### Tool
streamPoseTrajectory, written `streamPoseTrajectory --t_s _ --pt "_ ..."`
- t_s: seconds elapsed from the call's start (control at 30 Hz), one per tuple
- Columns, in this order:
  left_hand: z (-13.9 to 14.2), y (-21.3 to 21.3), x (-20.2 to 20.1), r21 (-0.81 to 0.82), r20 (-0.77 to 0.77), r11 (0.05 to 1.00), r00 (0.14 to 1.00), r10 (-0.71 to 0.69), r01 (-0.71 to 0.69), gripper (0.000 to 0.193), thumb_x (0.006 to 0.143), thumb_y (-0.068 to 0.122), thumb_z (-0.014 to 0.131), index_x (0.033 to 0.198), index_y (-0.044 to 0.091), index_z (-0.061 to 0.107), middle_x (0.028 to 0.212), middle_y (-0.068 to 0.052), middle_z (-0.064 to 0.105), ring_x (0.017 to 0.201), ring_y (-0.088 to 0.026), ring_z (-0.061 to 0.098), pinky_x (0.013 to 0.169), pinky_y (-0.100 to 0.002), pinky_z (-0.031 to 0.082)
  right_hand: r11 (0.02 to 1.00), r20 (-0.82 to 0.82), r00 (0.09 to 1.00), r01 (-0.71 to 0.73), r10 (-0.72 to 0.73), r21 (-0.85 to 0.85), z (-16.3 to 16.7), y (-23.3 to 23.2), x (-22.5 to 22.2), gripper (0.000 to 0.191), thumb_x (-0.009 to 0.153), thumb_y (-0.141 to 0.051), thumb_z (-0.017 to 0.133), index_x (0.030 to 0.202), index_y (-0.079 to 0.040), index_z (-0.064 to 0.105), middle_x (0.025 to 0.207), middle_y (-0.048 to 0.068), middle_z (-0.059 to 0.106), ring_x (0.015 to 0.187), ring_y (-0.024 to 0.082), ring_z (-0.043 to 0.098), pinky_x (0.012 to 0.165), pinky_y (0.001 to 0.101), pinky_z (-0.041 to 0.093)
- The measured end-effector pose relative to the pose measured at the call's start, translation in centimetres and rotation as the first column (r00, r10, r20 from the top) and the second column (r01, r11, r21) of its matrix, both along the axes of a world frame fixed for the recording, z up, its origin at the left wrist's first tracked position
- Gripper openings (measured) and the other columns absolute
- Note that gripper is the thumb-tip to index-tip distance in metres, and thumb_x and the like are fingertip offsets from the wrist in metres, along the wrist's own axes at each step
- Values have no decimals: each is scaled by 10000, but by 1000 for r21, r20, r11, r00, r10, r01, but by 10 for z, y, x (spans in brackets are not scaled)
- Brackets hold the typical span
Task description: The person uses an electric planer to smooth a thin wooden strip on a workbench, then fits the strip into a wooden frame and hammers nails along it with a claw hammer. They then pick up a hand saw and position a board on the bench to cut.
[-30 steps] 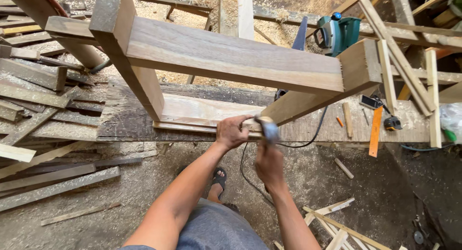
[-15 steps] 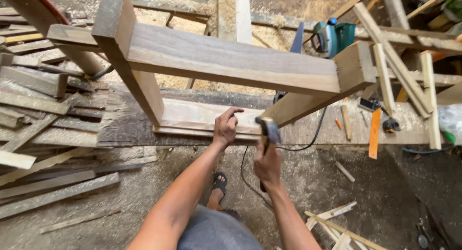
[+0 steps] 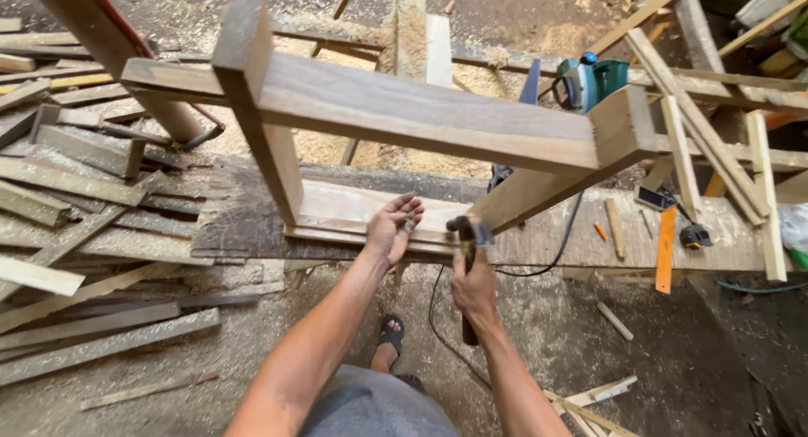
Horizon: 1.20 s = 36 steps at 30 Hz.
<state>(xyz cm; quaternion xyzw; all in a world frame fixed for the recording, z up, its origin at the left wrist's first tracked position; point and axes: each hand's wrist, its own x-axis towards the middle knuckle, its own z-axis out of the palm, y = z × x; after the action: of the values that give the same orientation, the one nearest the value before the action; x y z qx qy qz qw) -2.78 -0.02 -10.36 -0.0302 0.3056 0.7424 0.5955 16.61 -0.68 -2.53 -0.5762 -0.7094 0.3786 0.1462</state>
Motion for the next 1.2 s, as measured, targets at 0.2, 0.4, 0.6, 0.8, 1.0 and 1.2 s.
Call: streamPoseTrajectory --t_s 0.2,0.4,0.6,0.8,1.0,1.2 --pt "7 -18 19 81 131 996 991 -39 29 482 988 -91 362 1467 -84 412 1446 -268 533 1336 -342 563 1138 -385 494 967 -213 973 -33 89 254 10 -4 -21 216 915 -93 715 1063 4 591 770 74 630 580 183 594 495 335 508" --pt "6 -24 33 131 105 990 993 -55 41 497 988 -90 360 1484 -93 384 1460 -284 528 1343 -336 565 1093 -383 533 924 -309 937 -36 164 382 21 -15 -46 270 842 -32 779 1079 15 659 913 111 771 757 185 765 654 325 609" --pt "0 -40 39 159 -5 985 997 -75 74 467 1007 -91 389 1471 -135 416 1362 -286 605 1160 -317 666 1003 -376 572 909 -317 933 -26 172 416 17 -18 -53 311 826 -6 759 1108 27 633 933 124 772 838 220 781 713 334 631" --pt "-1 -49 37 44 58 998 997 -43 40 430 1007 -67 370 1425 -102 465 1268 -251 665 1085 -271 709 960 -339 603 917 -275 934 -112 229 384 9 -17 -53 270 834 -13 749 1081 6 641 874 109 774 770 221 774 688 346 629" --pt "-7 -58 39 11 105 1000 994 15 -17 400 979 -50 363 1344 -112 518 1149 -201 691 1044 -253 695 903 -314 612 932 -252 947 -101 197 348 2 -26 -55 191 869 -18 732 1048 0 668 834 115 761 722 210 757 641 361 591" --pt "7 -79 37 -195 -641 981 756 -136 11 172 940 56 665 1055 -70 691 849 -213 662 739 -204 592 636 -341 487 938 -335 927 -47 170 344 8 -25 -57 140 888 -16 720 1010 4 656 828 98 764 713 181 759 629 336 585"
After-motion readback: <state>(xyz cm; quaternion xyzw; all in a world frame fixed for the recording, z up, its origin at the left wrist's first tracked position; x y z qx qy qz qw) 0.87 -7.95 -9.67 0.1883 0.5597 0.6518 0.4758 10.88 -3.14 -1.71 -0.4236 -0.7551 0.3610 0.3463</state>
